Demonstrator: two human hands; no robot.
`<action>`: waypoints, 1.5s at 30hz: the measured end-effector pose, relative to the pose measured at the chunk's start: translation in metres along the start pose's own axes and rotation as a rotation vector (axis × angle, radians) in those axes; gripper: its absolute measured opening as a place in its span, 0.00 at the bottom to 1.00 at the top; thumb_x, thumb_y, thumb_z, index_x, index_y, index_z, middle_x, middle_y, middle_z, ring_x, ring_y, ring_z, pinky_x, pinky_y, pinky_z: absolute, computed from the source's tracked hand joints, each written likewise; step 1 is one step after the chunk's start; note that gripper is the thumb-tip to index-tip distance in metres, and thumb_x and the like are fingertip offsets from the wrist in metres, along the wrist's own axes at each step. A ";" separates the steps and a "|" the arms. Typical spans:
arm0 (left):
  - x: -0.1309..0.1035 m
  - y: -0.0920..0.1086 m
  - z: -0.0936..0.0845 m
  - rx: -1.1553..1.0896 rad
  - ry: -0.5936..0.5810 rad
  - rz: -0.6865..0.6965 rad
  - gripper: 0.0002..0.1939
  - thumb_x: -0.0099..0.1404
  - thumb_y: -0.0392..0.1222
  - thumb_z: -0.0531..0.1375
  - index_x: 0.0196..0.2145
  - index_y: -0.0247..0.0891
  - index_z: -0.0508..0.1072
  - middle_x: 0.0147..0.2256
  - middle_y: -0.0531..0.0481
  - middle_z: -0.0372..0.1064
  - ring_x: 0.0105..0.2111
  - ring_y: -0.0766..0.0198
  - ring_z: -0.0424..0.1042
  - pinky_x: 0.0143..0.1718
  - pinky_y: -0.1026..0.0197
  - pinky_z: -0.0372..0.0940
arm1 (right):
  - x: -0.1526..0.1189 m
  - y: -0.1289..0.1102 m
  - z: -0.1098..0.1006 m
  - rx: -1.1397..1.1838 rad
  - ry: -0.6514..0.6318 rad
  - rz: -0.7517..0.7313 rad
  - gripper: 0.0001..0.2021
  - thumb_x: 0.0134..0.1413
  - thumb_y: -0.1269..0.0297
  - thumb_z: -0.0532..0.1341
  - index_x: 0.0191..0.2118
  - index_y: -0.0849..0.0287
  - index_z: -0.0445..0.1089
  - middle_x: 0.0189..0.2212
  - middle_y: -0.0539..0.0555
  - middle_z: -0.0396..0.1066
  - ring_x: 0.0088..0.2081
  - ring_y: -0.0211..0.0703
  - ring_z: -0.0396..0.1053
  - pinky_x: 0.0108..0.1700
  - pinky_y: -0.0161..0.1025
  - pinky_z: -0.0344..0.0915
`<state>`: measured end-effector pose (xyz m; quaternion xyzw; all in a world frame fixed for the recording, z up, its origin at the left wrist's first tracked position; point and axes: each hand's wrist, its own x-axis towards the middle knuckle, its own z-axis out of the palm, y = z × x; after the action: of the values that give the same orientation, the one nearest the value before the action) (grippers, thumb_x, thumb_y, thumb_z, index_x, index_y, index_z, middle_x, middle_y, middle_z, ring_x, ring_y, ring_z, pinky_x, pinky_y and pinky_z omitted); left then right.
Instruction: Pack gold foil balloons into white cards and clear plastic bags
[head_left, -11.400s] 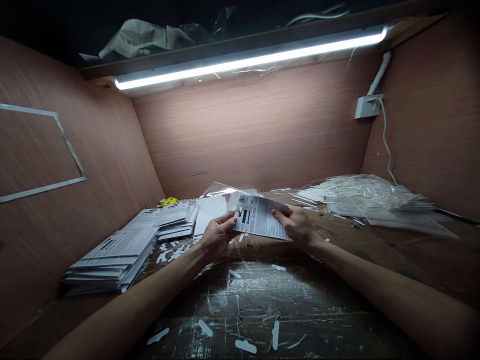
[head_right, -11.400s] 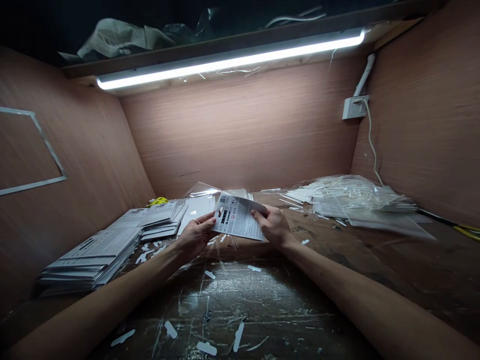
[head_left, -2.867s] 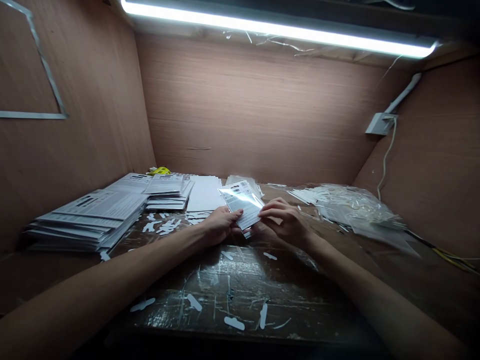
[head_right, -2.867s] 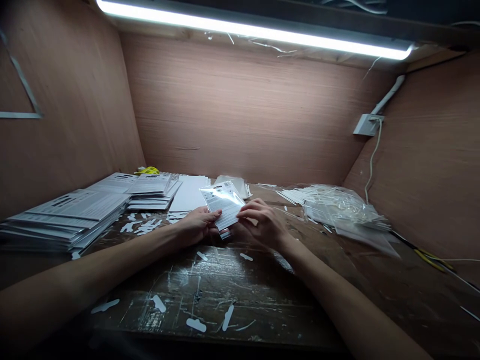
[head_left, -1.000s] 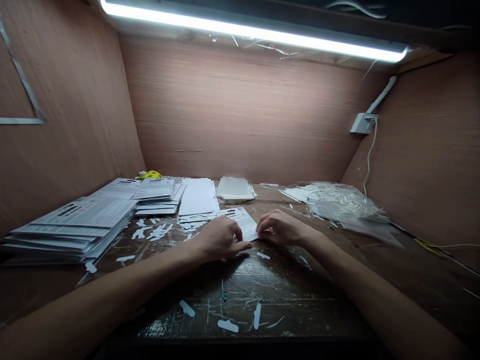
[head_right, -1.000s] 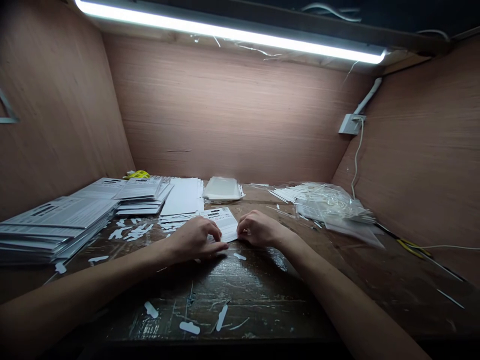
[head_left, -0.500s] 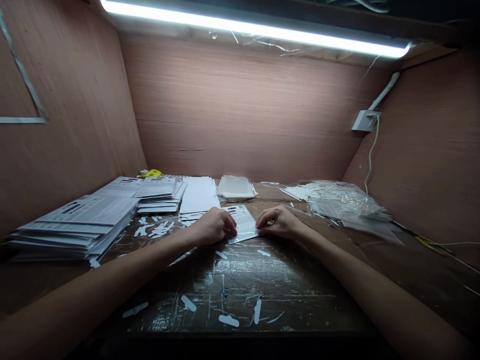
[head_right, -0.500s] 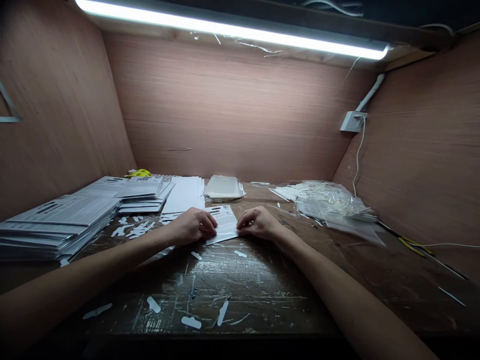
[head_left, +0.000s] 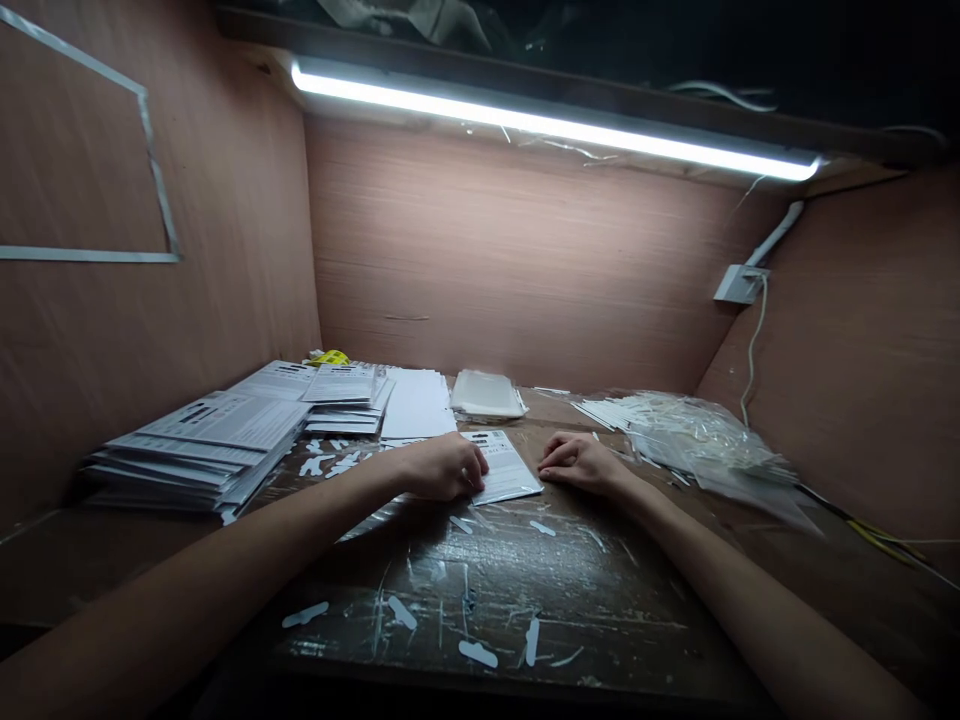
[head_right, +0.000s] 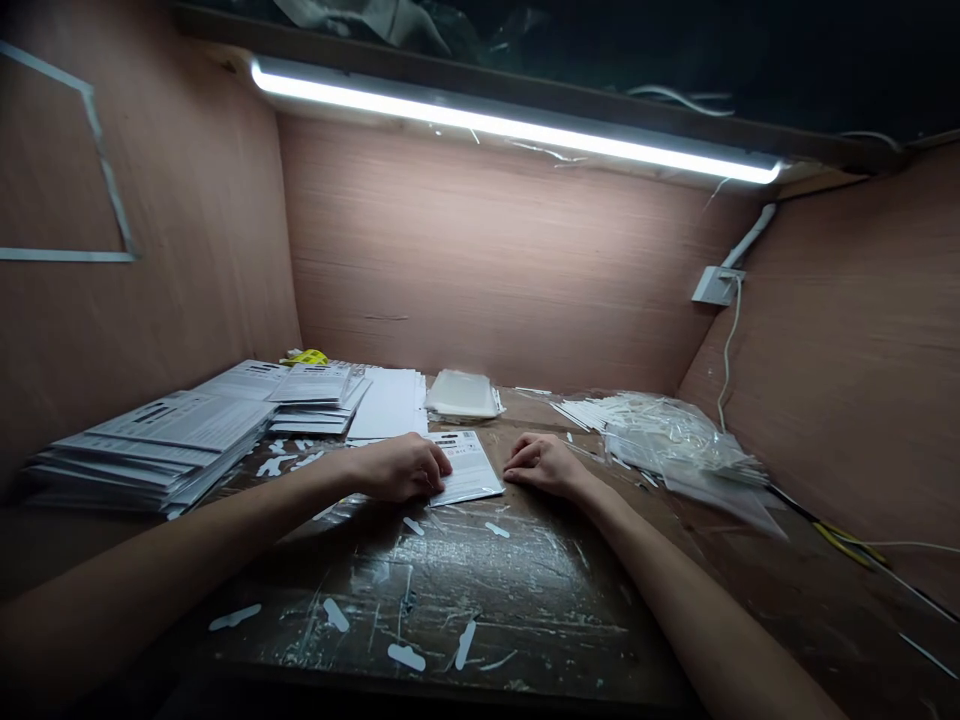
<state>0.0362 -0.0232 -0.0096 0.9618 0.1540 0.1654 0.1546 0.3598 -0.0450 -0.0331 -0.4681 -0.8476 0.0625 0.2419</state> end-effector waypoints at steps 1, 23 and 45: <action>-0.001 -0.002 -0.001 -0.006 -0.017 0.011 0.05 0.58 0.35 0.65 0.31 0.41 0.82 0.38 0.48 0.80 0.35 0.63 0.76 0.39 0.63 0.66 | -0.001 0.004 -0.008 -0.064 0.030 -0.009 0.09 0.55 0.56 0.68 0.34 0.54 0.84 0.36 0.55 0.78 0.35 0.44 0.75 0.41 0.40 0.70; 0.004 0.014 0.013 0.185 0.046 -0.034 0.15 0.64 0.52 0.65 0.41 0.40 0.82 0.43 0.42 0.76 0.42 0.56 0.74 0.47 0.56 0.66 | -0.001 -0.020 0.004 -0.048 -0.103 -0.084 0.11 0.61 0.61 0.63 0.42 0.57 0.82 0.38 0.55 0.79 0.36 0.42 0.75 0.43 0.36 0.68; 0.003 0.023 0.014 0.354 0.009 0.085 0.15 0.72 0.50 0.56 0.45 0.44 0.81 0.40 0.44 0.70 0.39 0.58 0.71 0.46 0.57 0.64 | 0.008 -0.042 0.024 -0.207 -0.273 0.139 0.32 0.70 0.43 0.47 0.74 0.43 0.41 0.75 0.56 0.32 0.74 0.67 0.29 0.66 0.75 0.40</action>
<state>0.0498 -0.0459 -0.0131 0.9788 0.1405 0.1467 -0.0247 0.3126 -0.0589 -0.0377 -0.5350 -0.8402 0.0543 0.0702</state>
